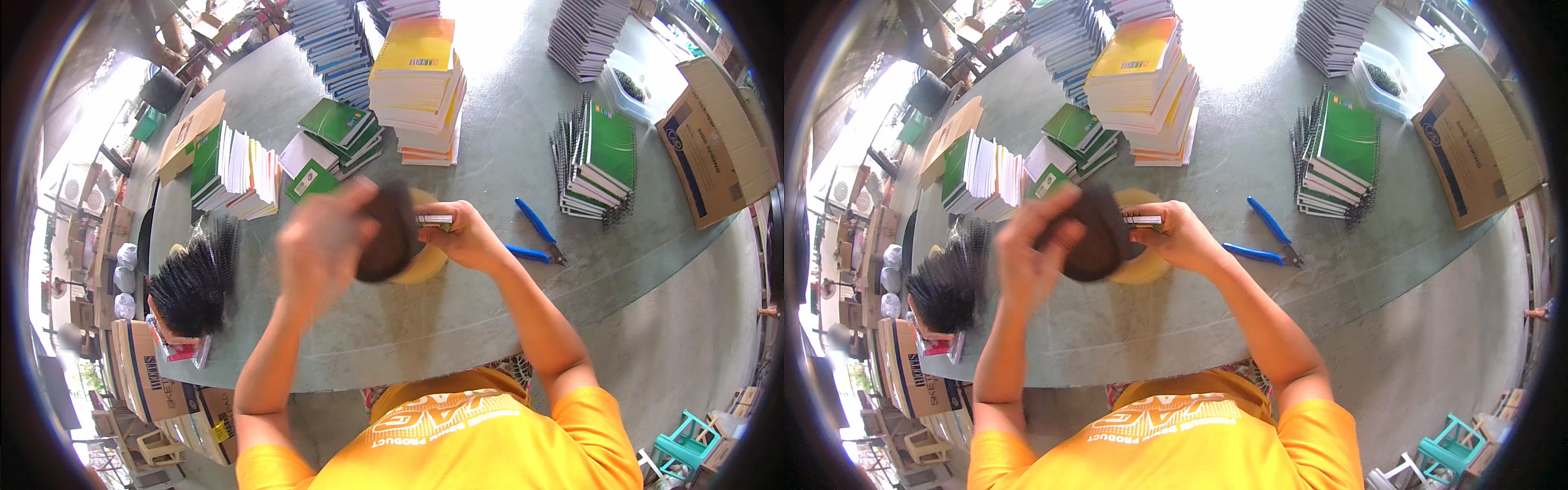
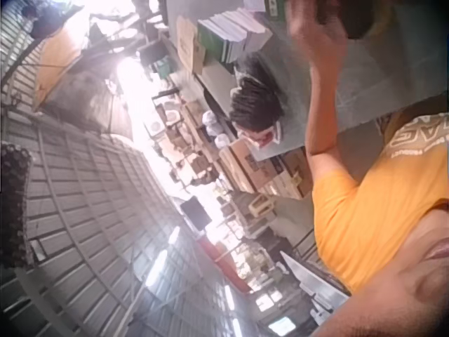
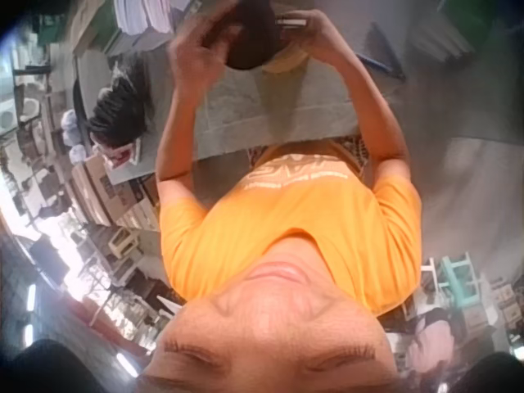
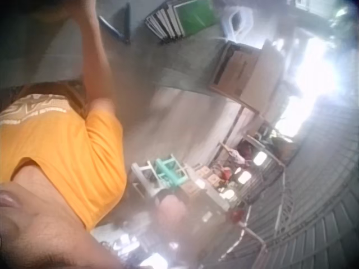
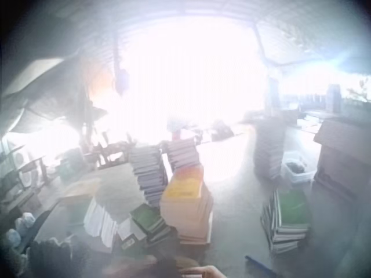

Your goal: The person threads a metal spiral coil through the pre-punched holes of notebook pages and covers, then repeats the process with several other notebooks, stacking them on the table.

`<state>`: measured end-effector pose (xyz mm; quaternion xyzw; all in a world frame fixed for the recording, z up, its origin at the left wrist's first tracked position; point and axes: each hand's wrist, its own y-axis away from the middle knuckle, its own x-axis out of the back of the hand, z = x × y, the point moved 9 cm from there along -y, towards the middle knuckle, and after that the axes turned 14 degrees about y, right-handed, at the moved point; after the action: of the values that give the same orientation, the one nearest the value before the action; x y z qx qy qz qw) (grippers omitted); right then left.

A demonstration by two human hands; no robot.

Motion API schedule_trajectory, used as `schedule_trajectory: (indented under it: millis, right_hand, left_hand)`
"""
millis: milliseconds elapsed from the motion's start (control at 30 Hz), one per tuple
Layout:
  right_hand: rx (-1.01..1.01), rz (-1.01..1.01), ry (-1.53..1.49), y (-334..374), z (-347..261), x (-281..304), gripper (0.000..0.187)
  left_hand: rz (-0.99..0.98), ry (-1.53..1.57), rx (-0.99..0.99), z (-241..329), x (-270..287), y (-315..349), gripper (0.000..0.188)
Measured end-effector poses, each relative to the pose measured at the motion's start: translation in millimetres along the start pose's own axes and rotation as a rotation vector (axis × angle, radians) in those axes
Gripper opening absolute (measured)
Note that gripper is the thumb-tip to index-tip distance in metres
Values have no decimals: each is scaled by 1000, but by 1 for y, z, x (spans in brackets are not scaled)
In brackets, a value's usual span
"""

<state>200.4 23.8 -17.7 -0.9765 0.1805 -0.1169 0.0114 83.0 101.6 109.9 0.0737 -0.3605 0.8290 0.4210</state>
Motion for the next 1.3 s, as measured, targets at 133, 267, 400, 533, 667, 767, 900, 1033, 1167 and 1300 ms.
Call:
schedule_trajectory:
  millis: [133,267,400,533,667,767,900,1033,1167,1300]
  right_hand:
    - [63,13,77,2,-6,2,28]
    - [113,40,-37,0,-2,5,26]
    - [164,14,-206,-5,-6,0,27]
    - [206,72,-287,0,-19,8,20]
    - [100,122,-471,7,-27,13,16]
    - [92,126,-281,11,1,9,17]
    - [112,147,-135,14,16,9,15]
    - [99,205,65,18,13,17,14]
    - [132,222,-7,18,11,15,14]
    - [172,249,63,20,15,19,17]
  left_hand:
    - [112,80,53,0,10,-10,33]
    - [-380,33,238,-27,-45,30,32]
    - [-338,85,360,-26,-71,92,34]
    - [-366,-239,20,-4,-58,72,34]
    - [-177,-463,-260,32,-49,22,27]
    - [-341,-464,-136,-1,-57,-2,28]
    - [-386,-310,50,-18,-59,-13,28]
    - [-401,-243,-49,-11,-73,-17,27]
    - [-422,-145,-67,-14,-80,-16,22]
    - [-420,-124,-171,0,-96,-13,18]
